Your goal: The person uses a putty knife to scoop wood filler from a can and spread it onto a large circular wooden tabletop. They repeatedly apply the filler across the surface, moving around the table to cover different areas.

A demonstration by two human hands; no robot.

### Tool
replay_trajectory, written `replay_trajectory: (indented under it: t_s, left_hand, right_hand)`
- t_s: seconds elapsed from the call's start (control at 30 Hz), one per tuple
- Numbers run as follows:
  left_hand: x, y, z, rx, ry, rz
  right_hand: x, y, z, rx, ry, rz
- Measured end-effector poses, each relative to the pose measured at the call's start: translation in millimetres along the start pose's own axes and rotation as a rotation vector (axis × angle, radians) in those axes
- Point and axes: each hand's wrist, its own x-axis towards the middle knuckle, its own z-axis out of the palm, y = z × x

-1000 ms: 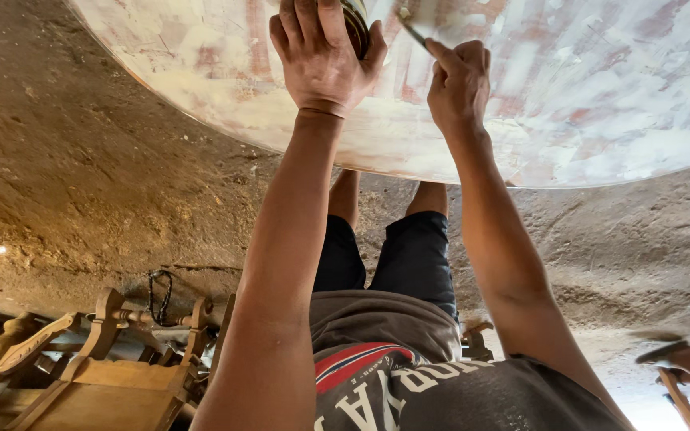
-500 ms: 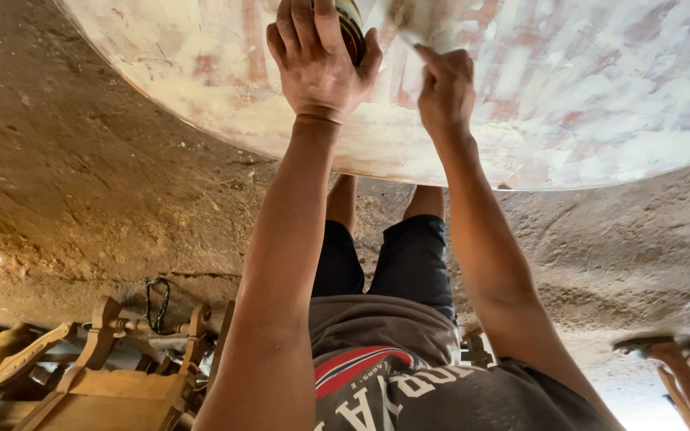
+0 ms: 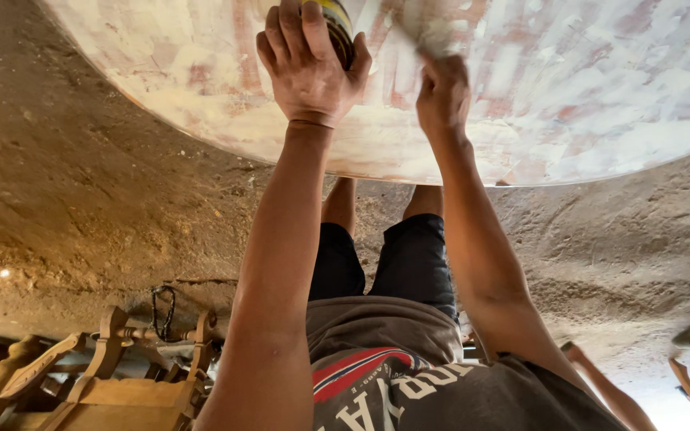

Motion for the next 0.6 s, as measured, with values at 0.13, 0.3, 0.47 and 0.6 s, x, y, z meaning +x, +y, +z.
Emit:
replay_trajectory:
  t_s: [0.13,0.3,0.47,0.6]
  left_hand:
    - [0,-1,1,-0.003,-0.003,-0.004]
    - [2,-2,-1,-0.016,-0.009,-0.004]
    - [-1,-4,1,-0.009,-0.014,0.002]
    - [1,-3,0,0.000,0.014,0.011]
  right_hand:
    - [-10,15,-8,0.090,0.136,0.168]
    - [-27,25,-10,-0.059,0.116,0.036]
    - [-4,49,-4,-0.043,0.165,0.268]
    - [1,44,1,-0.046,0.143,0.079]
